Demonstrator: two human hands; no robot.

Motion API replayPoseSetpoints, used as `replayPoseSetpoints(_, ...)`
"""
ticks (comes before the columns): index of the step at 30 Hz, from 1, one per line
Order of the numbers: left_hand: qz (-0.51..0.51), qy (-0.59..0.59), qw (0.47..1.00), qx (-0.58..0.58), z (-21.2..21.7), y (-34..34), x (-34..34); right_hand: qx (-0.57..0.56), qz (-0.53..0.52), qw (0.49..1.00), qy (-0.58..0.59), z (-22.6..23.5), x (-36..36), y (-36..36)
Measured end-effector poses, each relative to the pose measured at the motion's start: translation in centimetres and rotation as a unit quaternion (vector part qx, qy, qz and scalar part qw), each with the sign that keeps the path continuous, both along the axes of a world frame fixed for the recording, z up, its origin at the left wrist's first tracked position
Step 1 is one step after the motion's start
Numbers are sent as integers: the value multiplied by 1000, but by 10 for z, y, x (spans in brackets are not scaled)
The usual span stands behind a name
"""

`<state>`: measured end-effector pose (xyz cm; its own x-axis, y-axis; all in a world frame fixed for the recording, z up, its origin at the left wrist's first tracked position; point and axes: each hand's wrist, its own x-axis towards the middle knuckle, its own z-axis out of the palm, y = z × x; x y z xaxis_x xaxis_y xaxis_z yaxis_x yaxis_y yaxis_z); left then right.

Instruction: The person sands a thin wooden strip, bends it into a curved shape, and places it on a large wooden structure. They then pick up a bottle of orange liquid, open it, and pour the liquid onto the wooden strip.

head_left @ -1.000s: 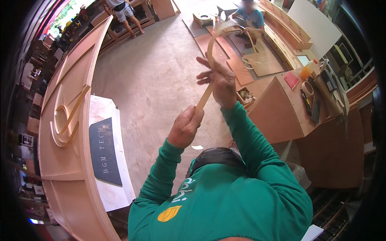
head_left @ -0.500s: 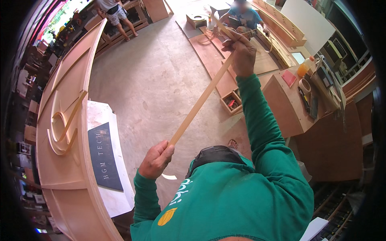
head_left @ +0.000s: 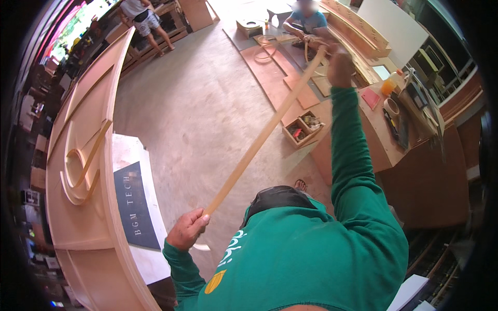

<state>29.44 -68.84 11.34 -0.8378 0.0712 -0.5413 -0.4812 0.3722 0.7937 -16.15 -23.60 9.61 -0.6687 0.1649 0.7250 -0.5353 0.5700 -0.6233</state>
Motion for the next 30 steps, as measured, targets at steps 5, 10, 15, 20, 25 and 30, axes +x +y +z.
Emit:
replayPoseSetpoints(5, -166, 204, 907, -329, 14, 5, -47, 145, 109, 982, -54, 12, 41, -2)
replayPoseSetpoints(10, -324, 323, 760, -460, 47, 43, -108, 339, 590, 720, -139, 13, 201, -189)
replayPoseSetpoints(15, -173, 611, 588, -500, 85, 67, -144, 8, 634, 703, -322, -24, 203, -199)
replayPoseSetpoints(20, 32, 525, 807, -267, 33, 35, -123, -338, 575, 659, -348, 25, 155, -199)
replayPoseSetpoints(25, -2, 235, 972, 1, -94, 44, -115, -409, 564, 627, -348, 43, 109, -154)
replayPoseSetpoints(30, 60, 354, 933, -11, -113, 81, -125, -474, 545, 586, -367, 15, 80, -133)
